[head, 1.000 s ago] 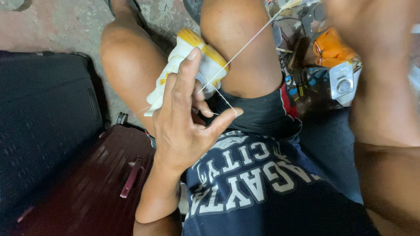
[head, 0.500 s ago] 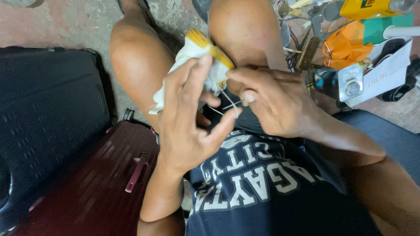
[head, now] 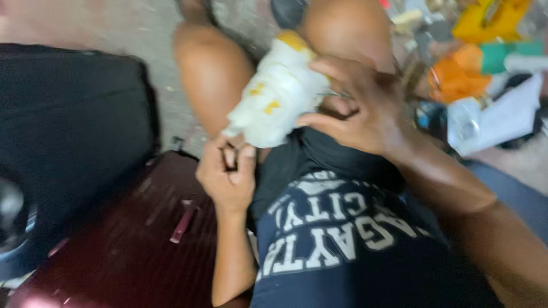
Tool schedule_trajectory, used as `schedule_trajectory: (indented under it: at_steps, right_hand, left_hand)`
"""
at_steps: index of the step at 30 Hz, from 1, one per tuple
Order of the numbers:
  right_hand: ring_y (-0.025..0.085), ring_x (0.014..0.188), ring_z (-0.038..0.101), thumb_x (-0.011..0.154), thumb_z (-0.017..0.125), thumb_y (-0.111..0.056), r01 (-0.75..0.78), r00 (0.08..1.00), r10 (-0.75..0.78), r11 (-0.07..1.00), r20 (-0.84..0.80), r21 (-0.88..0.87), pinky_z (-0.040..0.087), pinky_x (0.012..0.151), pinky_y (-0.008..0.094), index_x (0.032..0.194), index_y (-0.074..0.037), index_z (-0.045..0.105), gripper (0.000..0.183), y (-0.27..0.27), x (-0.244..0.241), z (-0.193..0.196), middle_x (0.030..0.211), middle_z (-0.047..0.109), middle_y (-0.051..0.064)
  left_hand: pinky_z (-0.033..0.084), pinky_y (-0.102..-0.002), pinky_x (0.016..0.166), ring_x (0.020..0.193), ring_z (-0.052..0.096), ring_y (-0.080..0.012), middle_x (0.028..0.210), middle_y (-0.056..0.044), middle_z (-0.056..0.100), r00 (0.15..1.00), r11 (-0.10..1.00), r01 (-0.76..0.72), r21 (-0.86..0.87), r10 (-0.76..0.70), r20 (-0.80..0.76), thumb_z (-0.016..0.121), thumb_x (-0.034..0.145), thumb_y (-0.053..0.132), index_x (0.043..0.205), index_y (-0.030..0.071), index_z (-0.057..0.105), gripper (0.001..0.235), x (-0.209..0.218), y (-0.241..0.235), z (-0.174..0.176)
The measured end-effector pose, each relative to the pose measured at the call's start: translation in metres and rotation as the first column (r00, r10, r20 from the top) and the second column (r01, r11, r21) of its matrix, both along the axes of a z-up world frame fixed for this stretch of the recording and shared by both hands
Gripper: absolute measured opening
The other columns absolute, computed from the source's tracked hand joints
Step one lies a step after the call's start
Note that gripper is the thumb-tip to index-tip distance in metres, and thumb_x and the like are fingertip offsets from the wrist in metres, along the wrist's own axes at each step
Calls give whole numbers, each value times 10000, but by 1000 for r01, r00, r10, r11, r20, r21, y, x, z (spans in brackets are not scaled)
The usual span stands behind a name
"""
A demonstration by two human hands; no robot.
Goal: The person sits on the floor and sews a white and yellow sneaker using a needle and thread. They repeatedly push the needle through the shoe's upper and pull the thread tight to secure the stitching.
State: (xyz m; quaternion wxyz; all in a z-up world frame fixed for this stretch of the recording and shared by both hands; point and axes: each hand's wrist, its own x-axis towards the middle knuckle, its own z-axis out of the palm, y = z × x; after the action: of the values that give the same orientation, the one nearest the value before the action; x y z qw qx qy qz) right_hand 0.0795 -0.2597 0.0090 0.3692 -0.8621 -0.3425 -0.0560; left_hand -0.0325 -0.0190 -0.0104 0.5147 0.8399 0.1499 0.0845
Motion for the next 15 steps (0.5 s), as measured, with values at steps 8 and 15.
schedule_trajectory:
  at_steps: [8, 15]
  right_hand:
    - [100, 575, 502, 729, 962, -270, 270, 958, -279, 956, -69, -114, 441, 568, 266, 1257, -46, 699, 631, 23, 5, -3, 804, 595, 44]
    - [48, 479, 467, 774, 962, -221, 279, 945, -294, 954, -147, -112, 412, 512, 220, 1304, -42, 691, 622, 16, 6, -12, 631, 503, -10]
  left_hand:
    - [255, -255, 525, 632, 294, -31, 673, 118, 332, 817, 748, -563, -351, 568, -100, 741, 944, 179, 674, 148, 377, 454, -34, 76, -75]
    - [504, -331, 805, 1095, 591, -243, 1307, -124, 580, 880, 887, -461, 1, 458, 126, 690, 876, 120, 1169, 3, 616, 323, -9, 55, -59]
